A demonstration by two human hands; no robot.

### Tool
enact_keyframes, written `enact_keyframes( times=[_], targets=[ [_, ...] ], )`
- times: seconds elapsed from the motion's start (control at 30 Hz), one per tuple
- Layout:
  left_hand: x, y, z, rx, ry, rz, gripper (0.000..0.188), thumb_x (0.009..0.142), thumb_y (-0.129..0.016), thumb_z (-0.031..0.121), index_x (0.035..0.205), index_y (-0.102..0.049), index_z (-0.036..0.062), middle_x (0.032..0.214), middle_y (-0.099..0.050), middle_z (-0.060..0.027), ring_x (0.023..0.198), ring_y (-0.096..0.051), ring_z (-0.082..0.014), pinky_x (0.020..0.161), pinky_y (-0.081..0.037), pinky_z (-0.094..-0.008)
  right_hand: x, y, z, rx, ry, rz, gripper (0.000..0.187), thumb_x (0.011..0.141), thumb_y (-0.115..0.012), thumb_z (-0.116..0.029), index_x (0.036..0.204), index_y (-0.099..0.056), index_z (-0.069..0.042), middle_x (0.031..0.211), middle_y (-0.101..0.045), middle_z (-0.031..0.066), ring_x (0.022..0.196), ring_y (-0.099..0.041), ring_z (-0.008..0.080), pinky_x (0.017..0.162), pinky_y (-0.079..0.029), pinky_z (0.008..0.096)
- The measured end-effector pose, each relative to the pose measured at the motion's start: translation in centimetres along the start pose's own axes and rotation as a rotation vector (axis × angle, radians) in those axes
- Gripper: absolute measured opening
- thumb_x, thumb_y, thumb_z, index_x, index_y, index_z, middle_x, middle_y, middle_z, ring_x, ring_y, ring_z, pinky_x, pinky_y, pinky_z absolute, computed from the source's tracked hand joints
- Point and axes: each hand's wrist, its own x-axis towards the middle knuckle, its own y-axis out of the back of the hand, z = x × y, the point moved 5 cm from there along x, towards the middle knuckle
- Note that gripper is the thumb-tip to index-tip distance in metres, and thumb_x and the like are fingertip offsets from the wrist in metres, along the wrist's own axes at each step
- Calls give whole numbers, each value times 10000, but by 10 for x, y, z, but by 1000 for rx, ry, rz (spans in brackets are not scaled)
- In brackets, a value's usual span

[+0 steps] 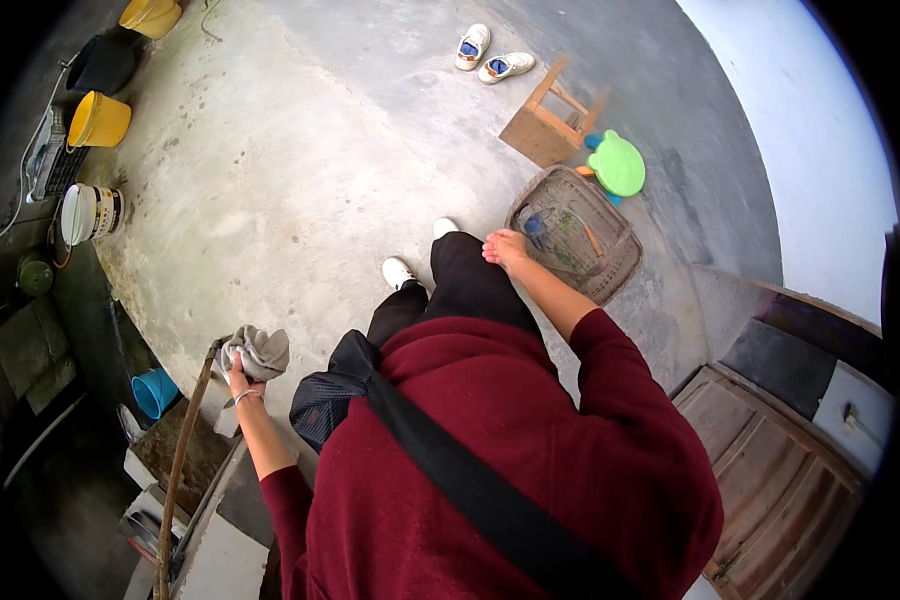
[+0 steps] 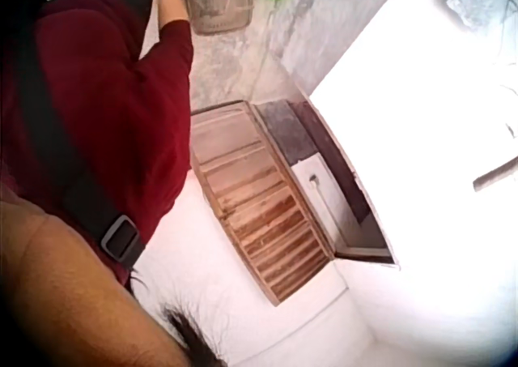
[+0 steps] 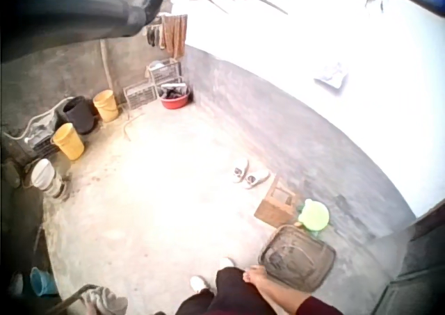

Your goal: The person sits on a small stool and washes a grey cloth in a white bucket of water. They repeatedly submerge, scrub, and wring the cloth by hand, then use it to wipe their hands and legs before standing up.

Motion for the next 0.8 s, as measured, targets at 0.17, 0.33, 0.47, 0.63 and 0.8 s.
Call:
enact_keyframes(
  times=[0.17, 0.33, 0.47, 0.63, 0.8],
  targets=[
    [-14, 4, -22, 14, 66, -23, 424, 919, -482, 295, 1269, -443, 58, 1249, -508, -135, 1118, -510, -314, 957, -410, -494, 26, 52, 9, -307, 49, 208, 105, 834, -527, -137, 824, -581, -48, 678, -611, 77, 552, -592, 157, 480, -508, 297],
    [-46, -1, -31, 288, -32, 232, 403, 878, -576, 206, 1213, -484, 2, 1130, -570, -150, 986, -581, -290, 820, -504, -427, 75, 70, -15, -783, 475, 286, 127, 802, -558, -152, 779, -607, -37, 705, -632, 127, 639, -627, 232, 572, -510, 358],
    [-45, 39, -59, 551, -64, 335, 458, 850, -623, 253, 1197, -508, -22, 1090, -596, -128, 948, -588, -234, 786, -486, -332, 100, 64, -85, -914, 583, 315, 119, 782, -581, -154, 812, -616, -45, 764, -629, 180, 760, -619, 329, 687, -484, 410],
    [-68, 106, -120, 754, -37, 462, 547, 801, -660, 351, 1191, -537, -12, 1129, -598, -112, 1005, -556, -207, 863, -421, -302, 156, 70, -148, -955, 598, 373, 167, 752, -640, -133, 868, -614, -15, 899, -615, 179, 874, -595, 344, 755, -476, 414],
    [-119, 62, -128, 862, 42, 600, 584, 777, -668, 401, 1195, -539, 14, 1134, -598, -127, 1029, -550, -210, 882, -410, -305, 208, 91, -217, -1251, 469, 392, 413, 777, -631, -152, 1137, -487, -10, 1215, -471, 164, 1145, -438, 338, 928, -420, 425]
  ],
)
